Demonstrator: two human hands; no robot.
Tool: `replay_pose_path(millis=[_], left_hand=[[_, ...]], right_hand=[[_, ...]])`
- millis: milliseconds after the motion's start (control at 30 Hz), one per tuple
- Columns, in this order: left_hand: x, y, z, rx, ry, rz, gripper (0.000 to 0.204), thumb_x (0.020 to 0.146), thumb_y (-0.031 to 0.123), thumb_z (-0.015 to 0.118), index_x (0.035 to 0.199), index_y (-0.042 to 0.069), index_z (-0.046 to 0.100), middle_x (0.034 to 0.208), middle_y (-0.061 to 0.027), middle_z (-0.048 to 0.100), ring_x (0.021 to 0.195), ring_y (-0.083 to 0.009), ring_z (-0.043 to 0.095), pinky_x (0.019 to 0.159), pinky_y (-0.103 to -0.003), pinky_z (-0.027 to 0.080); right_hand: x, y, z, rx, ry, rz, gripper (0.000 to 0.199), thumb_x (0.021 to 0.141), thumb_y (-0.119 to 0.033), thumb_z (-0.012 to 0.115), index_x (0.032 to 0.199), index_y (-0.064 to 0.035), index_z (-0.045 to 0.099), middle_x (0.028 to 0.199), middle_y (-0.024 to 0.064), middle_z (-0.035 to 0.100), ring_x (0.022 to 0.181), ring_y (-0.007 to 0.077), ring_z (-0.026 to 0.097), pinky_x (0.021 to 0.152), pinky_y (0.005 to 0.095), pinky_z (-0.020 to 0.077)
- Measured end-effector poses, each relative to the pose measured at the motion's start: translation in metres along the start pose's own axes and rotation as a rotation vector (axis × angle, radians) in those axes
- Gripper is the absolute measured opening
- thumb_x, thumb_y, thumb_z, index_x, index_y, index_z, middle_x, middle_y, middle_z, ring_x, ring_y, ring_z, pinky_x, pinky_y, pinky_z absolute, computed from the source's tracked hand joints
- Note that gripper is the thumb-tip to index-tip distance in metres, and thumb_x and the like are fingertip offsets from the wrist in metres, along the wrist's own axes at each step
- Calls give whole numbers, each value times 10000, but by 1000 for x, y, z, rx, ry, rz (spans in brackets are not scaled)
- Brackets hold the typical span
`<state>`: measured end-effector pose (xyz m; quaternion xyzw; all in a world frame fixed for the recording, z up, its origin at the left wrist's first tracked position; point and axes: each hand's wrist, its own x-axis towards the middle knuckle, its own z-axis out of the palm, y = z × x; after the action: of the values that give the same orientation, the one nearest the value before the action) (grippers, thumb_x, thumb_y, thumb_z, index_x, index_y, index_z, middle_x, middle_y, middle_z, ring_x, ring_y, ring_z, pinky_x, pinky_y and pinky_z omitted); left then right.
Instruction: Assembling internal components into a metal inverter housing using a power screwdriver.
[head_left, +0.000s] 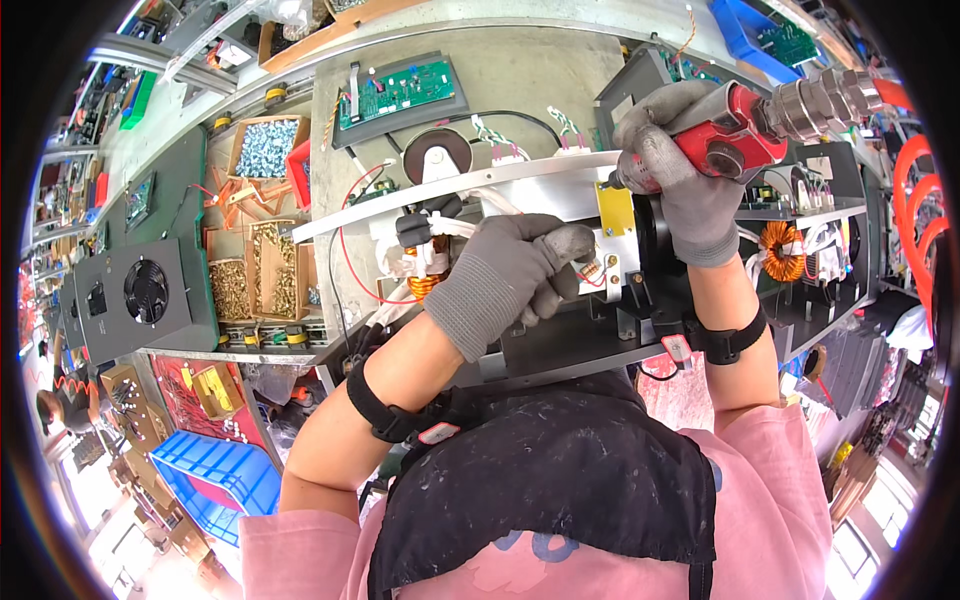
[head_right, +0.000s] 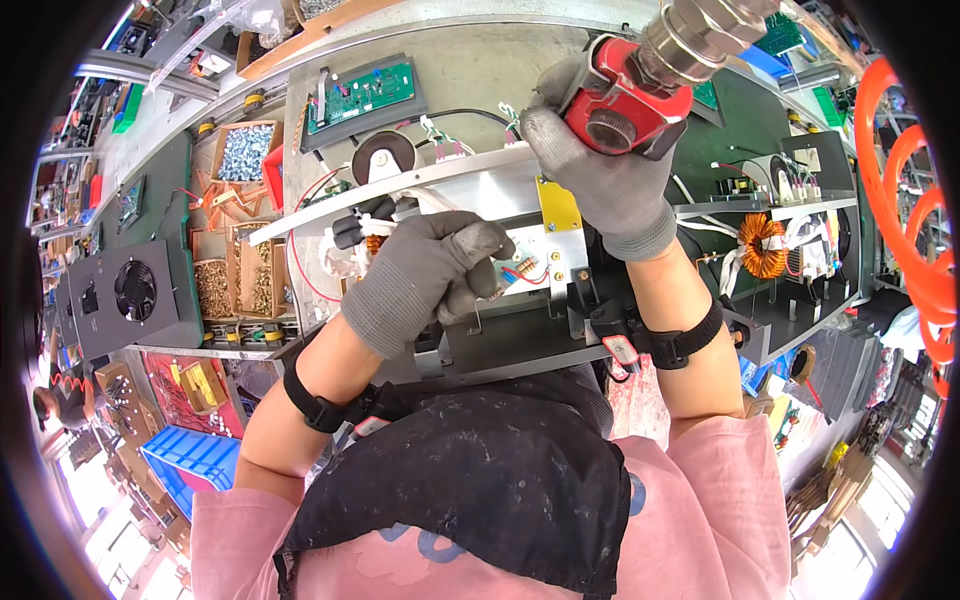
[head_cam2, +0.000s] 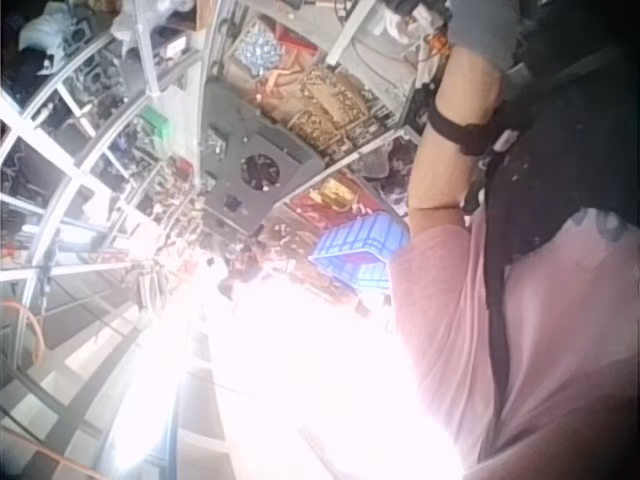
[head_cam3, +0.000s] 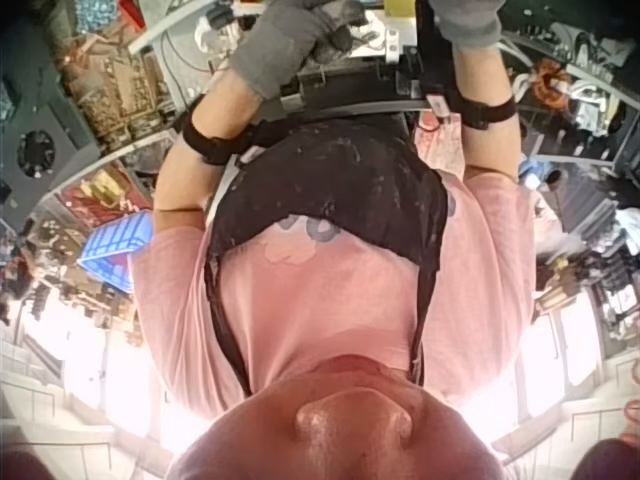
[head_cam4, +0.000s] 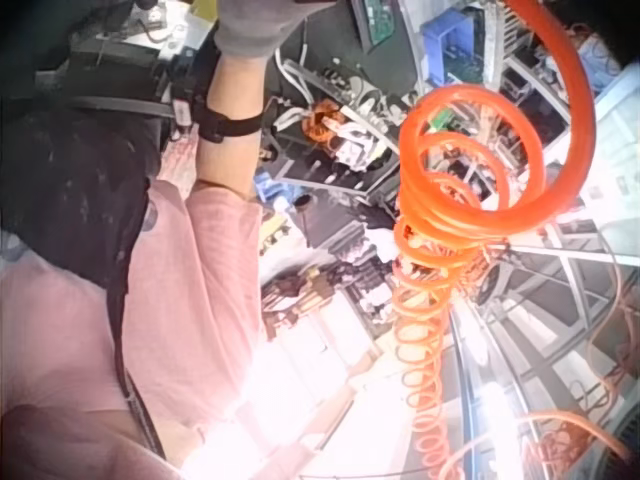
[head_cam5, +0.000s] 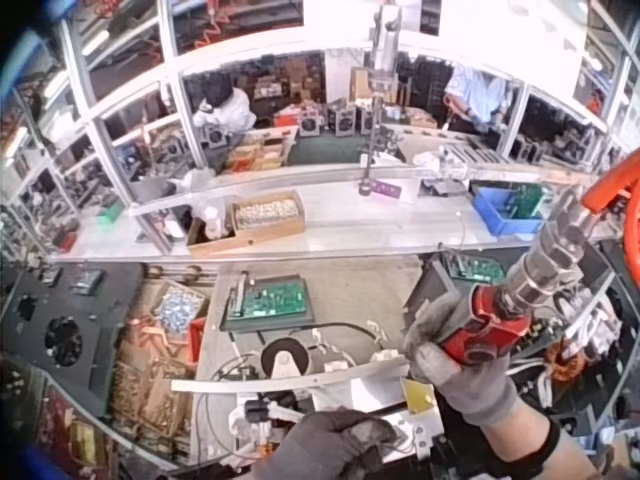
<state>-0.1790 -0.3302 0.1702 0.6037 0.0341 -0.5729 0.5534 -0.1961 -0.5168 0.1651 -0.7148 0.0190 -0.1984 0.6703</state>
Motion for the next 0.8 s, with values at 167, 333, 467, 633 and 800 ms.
replay_pose_path(millis=[167, 333, 467, 633, 800], left_hand=[[5, -13, 2, -245, 34, 261, 266, 929, 179, 517, 1037, -54, 586, 846, -99, 611, 624, -105, 562, 529, -233, 467], [5, -19, 3, -372, 27, 282, 274, 928, 175, 517, 1062, -60, 558, 837, -88, 602, 650, -105, 542, 568, -246, 464], [10, -16, 8, -396, 79, 218, 348, 928, 295, 527, 1008, -42, 553, 720, -58, 568, 539, -94, 480, 454, -222, 390], [24, -13, 22, -505, 71, 50, 397, 924, 404, 514, 841, 17, 534, 573, -16, 474, 396, -83, 360, 342, -215, 275], [28, -12, 26, -566, 15, 7, 355, 904, 374, 562, 815, 31, 560, 573, -12, 493, 392, -65, 383, 322, -197, 259]], right_hand=[[1, -2, -1, -31, -19, -29, 224, 764, -17, 595, 967, -3, 502, 800, 131, 600, 576, 115, 511, 504, 236, 431], [-6, -22, -6, 52, -17, 0, 285, 754, -36, 603, 1019, 10, 509, 847, 156, 629, 716, 183, 598, 650, 295, 497], [-23, -49, -10, 95, 32, -377, 363, 792, -136, 559, 1133, -23, 509, 903, 144, 563, 852, 279, 565, 771, 368, 462], [-36, -67, -17, 311, -184, -431, 360, 828, -202, 564, 1164, -83, 511, 768, 52, 439, 756, 220, 454, 653, 323, 391], [-43, -68, -15, 239, -93, -418, 349, 831, -195, 587, 1157, -94, 513, 786, 53, 463, 772, 217, 465, 656, 322, 397]])
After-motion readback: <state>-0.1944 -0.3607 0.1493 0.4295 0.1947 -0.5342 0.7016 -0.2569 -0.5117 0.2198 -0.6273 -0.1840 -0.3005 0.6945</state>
